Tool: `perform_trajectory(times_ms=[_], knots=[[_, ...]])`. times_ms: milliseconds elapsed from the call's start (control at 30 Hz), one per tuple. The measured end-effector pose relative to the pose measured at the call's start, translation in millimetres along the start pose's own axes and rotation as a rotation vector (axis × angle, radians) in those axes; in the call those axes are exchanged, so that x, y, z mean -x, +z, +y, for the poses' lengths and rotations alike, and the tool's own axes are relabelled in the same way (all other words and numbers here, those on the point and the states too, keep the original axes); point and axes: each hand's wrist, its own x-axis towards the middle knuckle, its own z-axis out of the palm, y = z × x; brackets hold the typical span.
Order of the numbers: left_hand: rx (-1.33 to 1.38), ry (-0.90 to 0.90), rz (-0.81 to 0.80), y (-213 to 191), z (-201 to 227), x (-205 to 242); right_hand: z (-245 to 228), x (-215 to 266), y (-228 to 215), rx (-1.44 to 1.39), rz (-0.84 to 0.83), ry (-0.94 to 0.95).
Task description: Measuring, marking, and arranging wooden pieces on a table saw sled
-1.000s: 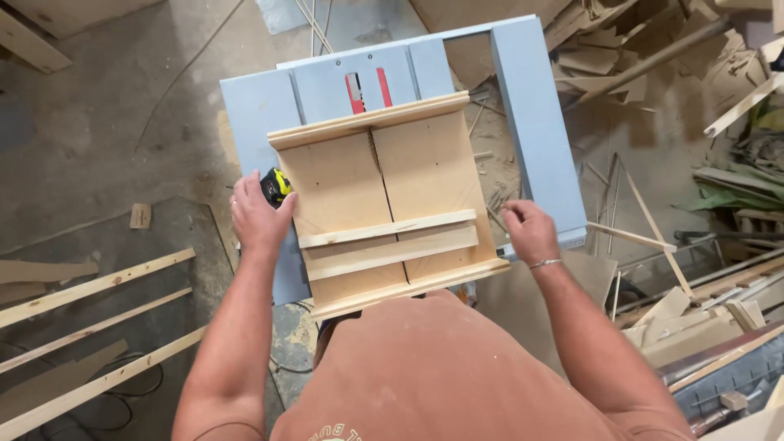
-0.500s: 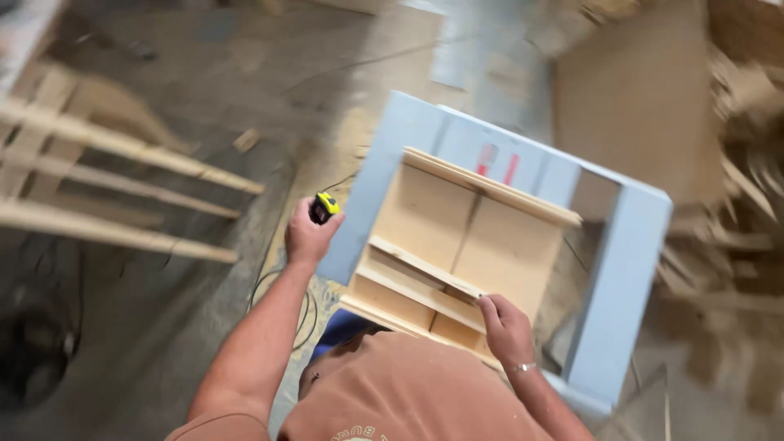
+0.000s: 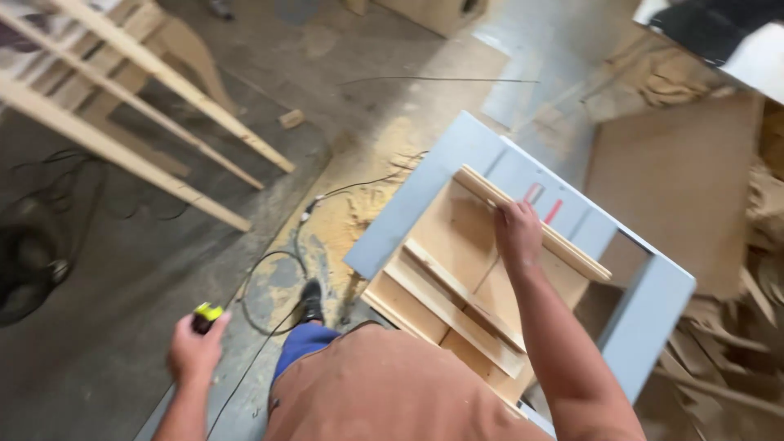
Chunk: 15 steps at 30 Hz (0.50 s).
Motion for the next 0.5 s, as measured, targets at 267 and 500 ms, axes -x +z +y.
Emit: perform_trajectory(times_ms=[267,500], knots=[[-0.168,-0.045,0.050,7,-105,-151,9,-65,67,0.139,0.073,-0.017],[0.243,0.220,-0.055,45,-144,-307,-1,-84,95,0.202,0.121,0.260]])
